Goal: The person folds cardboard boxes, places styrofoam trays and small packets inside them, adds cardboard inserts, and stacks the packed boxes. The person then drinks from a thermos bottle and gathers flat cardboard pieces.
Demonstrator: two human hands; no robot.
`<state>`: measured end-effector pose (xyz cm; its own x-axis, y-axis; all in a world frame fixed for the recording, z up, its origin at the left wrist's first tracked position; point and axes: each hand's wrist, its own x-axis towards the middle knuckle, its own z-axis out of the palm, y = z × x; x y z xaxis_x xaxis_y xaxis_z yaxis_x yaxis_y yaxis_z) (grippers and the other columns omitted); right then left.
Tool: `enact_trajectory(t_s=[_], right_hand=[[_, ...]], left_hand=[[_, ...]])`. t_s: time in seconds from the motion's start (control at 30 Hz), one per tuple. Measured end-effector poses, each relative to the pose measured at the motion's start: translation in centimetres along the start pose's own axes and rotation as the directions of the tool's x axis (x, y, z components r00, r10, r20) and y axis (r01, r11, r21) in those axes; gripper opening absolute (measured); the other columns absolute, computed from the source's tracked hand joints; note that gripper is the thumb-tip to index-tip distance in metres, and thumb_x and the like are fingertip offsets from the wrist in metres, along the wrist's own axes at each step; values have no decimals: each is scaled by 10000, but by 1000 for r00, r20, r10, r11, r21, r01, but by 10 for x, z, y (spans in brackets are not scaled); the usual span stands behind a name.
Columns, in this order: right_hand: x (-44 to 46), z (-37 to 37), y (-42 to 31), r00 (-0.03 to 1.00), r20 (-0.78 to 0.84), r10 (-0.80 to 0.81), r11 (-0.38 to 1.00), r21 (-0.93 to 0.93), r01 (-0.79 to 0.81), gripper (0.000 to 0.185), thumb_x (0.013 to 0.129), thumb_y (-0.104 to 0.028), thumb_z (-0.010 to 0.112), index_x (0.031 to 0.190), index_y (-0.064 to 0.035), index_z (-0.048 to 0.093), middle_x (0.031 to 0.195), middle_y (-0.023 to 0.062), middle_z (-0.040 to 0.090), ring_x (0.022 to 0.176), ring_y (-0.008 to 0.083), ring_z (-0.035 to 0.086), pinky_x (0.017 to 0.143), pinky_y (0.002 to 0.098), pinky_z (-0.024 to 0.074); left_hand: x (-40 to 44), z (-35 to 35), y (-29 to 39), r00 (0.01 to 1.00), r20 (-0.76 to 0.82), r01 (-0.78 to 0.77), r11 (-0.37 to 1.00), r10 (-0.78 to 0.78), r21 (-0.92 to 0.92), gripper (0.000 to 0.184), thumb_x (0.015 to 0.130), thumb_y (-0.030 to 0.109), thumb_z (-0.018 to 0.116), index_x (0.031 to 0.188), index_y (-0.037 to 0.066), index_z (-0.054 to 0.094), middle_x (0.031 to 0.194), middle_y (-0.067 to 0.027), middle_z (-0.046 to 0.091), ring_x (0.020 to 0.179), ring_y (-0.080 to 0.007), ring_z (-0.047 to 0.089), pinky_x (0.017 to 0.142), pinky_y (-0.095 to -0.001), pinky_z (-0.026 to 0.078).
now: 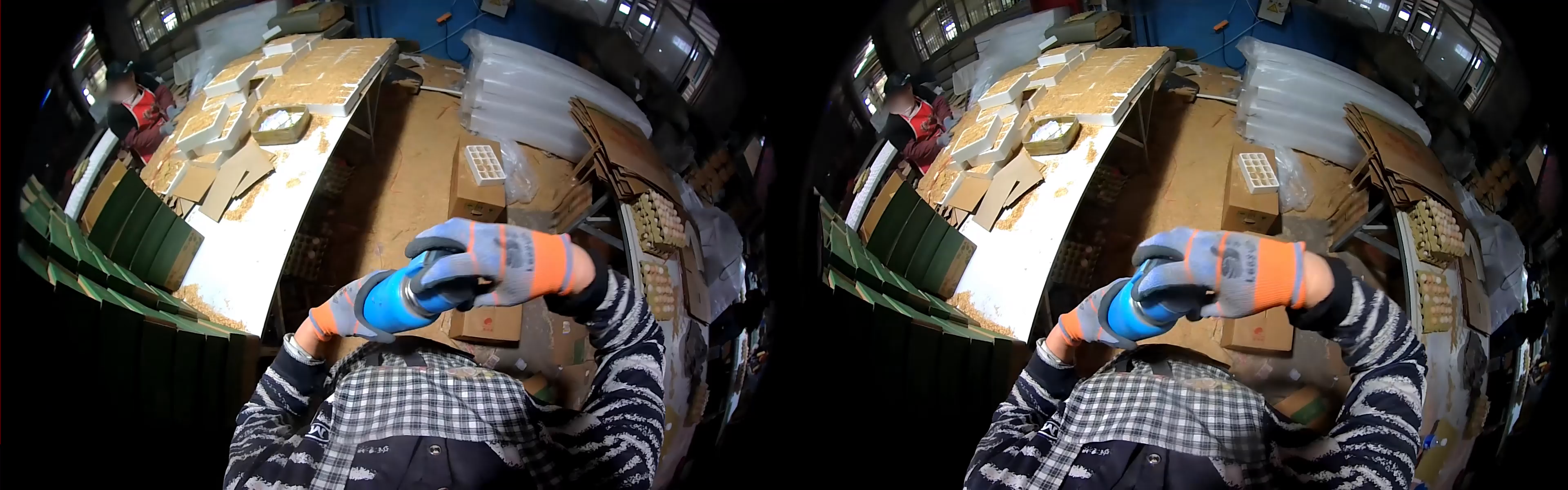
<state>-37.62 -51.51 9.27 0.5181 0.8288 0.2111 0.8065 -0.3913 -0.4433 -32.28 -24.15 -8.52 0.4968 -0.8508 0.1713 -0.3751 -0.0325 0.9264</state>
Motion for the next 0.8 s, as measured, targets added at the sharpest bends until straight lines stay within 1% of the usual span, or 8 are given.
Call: enact_trajectory(t_s=[0.03,0.1,0.17,0.27,0.33,0.47,0.6,0.8], right_hand=[[-4,-13,-1,994,-41,-98,995,28,99,627,663,-133,794,1238,-124,543,1308,183,488,1121,383,549,952,435,480],[-11,-44,-14,997,-57,-52,988,145,60,605,651,-105,785,1212,-105,560,1335,173,478,1156,377,541,965,436,476],[-27,-61,-20,994,-100,37,997,72,-30,616,662,-98,802,1228,-96,560,1311,153,514,1182,348,538,966,424,466],[-62,-55,-9,974,-212,82,993,100,-62,632,677,-143,828,1246,-105,557,1299,155,525,1176,331,539,971,428,455],[-88,-45,-7,923,-269,276,958,159,-240,637,678,-209,852,1233,-103,557,1307,156,521,1178,323,535,979,436,444],[-135,-16,3,825,-384,415,909,219,-355,664,632,-194,877,1198,-70,552,1307,164,509,1182,312,525,982,422,448],[-172,24,17,701,-446,556,831,328,-449,692,605,-171,885,1193,-55,540,1271,157,512,1165,291,526,969,396,455],[-205,60,22,627,-454,633,772,318,-550,692,558,-64,836,1186,-58,544,1227,136,536,1115,276,550,938,375,478]], left_hand=[[0,2,1,1000,-2,9,1000,-9,1,1026,535,329,942,1386,57,436,1317,-132,544,1213,-278,538,1032,-398,425],[0,5,2,998,56,1,970,13,-241,1043,525,295,955,1399,66,433,1340,-123,539,1234,-263,527,1056,-406,412],[-4,6,11,1000,-1,-3,956,3,-292,1024,529,300,957,1384,57,448,1333,-121,542,1226,-258,534,1052,-408,416],[5,0,37,965,-97,-253,960,242,-122,868,607,292,909,1318,20,493,1276,-157,557,1148,-265,566,993,-384,452],[12,-7,67,947,-143,-300,952,288,-66,778,667,329,865,1298,32,522,1287,-176,539,1172,-298,540,994,-415,446],[19,-22,94,884,-224,-420,908,411,10,790,691,402,830,1311,29,512,1259,-197,571,1162,-366,539,985,-494,422],[41,-53,129,754,-144,-544,732,641,410,708,719,365,805,1276,16,542,1244,-206,588,1153,-382,545,989,-502,412],[55,-70,156,699,-95,-562,626,709,540,716,717,369,806,1279,15,539,1247,-205,586,1155,-380,544,991,-500,411]])
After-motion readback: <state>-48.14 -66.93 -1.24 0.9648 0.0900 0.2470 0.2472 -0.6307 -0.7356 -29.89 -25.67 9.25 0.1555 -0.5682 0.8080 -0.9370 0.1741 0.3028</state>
